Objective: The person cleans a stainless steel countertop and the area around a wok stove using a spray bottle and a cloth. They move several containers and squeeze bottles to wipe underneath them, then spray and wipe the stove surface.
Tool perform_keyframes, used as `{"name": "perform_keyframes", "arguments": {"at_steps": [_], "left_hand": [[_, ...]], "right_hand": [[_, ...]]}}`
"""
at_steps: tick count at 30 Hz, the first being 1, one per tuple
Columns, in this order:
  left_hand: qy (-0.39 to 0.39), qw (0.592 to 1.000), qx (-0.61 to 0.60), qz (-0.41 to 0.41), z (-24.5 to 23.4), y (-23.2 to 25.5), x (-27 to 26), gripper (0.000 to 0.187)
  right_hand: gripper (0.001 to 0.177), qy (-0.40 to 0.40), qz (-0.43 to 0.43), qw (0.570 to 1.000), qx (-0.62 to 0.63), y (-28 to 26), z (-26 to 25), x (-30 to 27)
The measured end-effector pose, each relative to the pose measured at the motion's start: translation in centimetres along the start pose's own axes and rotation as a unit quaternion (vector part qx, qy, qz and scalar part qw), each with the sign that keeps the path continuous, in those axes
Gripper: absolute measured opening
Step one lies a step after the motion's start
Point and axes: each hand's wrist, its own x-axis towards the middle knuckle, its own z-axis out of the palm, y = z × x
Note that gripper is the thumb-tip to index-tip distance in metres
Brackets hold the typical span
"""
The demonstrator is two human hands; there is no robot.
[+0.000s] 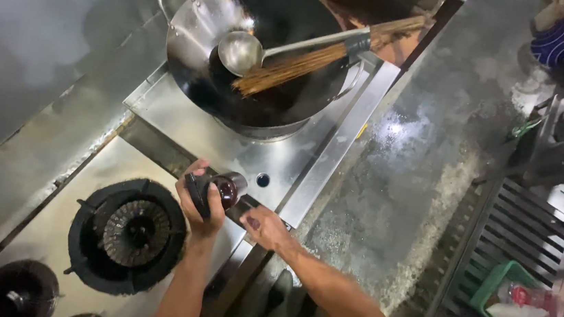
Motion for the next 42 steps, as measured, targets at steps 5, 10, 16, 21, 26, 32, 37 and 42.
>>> {"name": "perform_keyframes", "arguments": {"at_steps": [5, 10, 16, 21, 26, 32, 37, 42], "left_hand": [[-0.011, 0.999, -0.034, -0.024, 0.2, -0.2, -1.0, 0.023], [-0.023, 0.999, -0.022, -0.028, 0.2, -0.4, -1.8, 0.025], [-0.017, 0.999, -0.024, -0.028, 0.5, -0.3, -1.7, 0.025], [-0.015, 1.0, -0.001, -0.012, 0.7, 0.1, -1.2, 0.025], [-0.013, 1.0, 0.0, -0.015, 0.8, 0.8, -1.3, 0.023], [-0.054, 0.994, -0.027, -0.091, -0.3, 2.3, 0.0, 0.035], [-0.026, 0.998, -0.033, -0.048, 0.8, 1.3, 0.3, 0.027], [-0.008, 0.998, -0.054, -0.026, 1.9, 1.0, -0.3, 0.021]], "right_hand": [[0.025, 0.025, 0.005, 1.0, 0.013, -0.5, -1.0, -1.9], [0.029, -0.032, 0.175, 0.984, 0.02, 0.0, -0.9, -4.4], [0.025, -0.065, 0.312, 0.948, 0.015, 1.2, 0.3, -4.7], [0.022, -0.099, 0.326, 0.94, -0.01, 1.9, 1.0, -5.1], [0.029, -0.144, 0.29, 0.946, 0.008, -1.3, -2.7, -5.3], [0.075, -0.279, 0.348, 0.878, 0.171, -5.9, -9.9, -6.6], [0.047, 0.041, 0.293, 0.911, 0.287, -7.0, -16.0, -5.0], [0.024, 0.236, 0.3, 0.907, 0.181, -1.7, -19.8, -0.6]]}}
